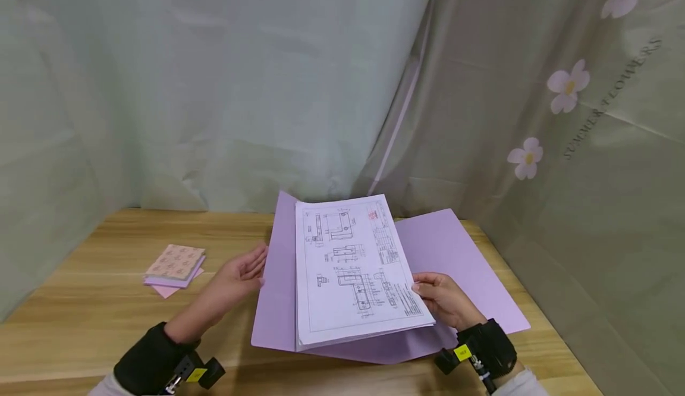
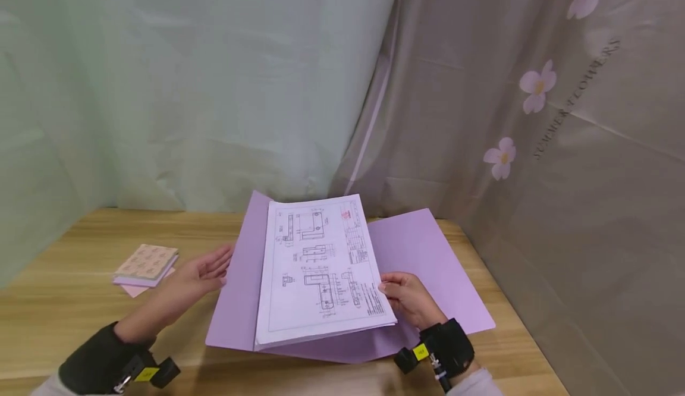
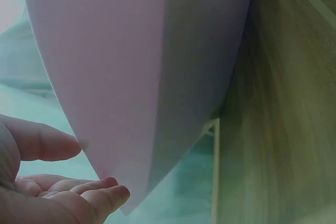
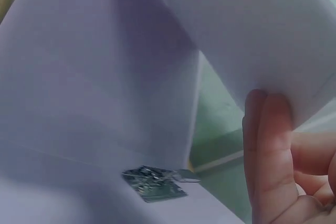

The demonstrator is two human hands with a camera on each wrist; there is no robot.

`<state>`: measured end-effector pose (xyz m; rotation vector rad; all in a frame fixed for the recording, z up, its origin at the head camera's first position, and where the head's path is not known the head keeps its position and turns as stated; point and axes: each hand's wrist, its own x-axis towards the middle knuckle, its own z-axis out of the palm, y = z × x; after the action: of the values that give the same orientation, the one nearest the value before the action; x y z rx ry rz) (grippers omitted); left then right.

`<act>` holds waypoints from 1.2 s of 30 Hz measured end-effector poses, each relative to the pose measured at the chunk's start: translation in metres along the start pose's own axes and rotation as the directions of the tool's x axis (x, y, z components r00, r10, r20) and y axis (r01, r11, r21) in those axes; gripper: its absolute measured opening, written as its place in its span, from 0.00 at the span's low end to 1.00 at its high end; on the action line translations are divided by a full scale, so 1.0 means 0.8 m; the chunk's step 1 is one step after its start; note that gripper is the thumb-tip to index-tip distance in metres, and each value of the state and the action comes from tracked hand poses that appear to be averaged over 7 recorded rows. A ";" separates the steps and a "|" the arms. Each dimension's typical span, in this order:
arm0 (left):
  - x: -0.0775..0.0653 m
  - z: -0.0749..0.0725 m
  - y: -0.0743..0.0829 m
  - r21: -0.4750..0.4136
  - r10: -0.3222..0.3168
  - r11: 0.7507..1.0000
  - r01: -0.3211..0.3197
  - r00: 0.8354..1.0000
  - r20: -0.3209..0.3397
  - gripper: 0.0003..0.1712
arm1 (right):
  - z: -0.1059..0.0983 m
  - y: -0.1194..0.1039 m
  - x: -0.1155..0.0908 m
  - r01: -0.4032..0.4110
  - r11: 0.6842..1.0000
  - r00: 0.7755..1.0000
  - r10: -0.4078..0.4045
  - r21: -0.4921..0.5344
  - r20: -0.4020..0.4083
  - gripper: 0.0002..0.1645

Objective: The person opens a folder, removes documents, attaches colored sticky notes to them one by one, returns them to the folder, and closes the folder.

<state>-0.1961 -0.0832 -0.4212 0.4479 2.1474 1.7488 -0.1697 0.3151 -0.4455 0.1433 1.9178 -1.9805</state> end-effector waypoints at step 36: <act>0.012 0.045 -0.024 -0.162 0.029 0.984 -0.070 0.969 -0.245 0.36 | 0.047 0.034 0.034 0.104 0.927 0.993 -0.116 -0.361 -0.011 0.12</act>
<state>-0.1889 -0.0510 -0.4473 0.2573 2.1348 2.0893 -0.1788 0.2726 -0.4774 -0.0332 2.3177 -1.6608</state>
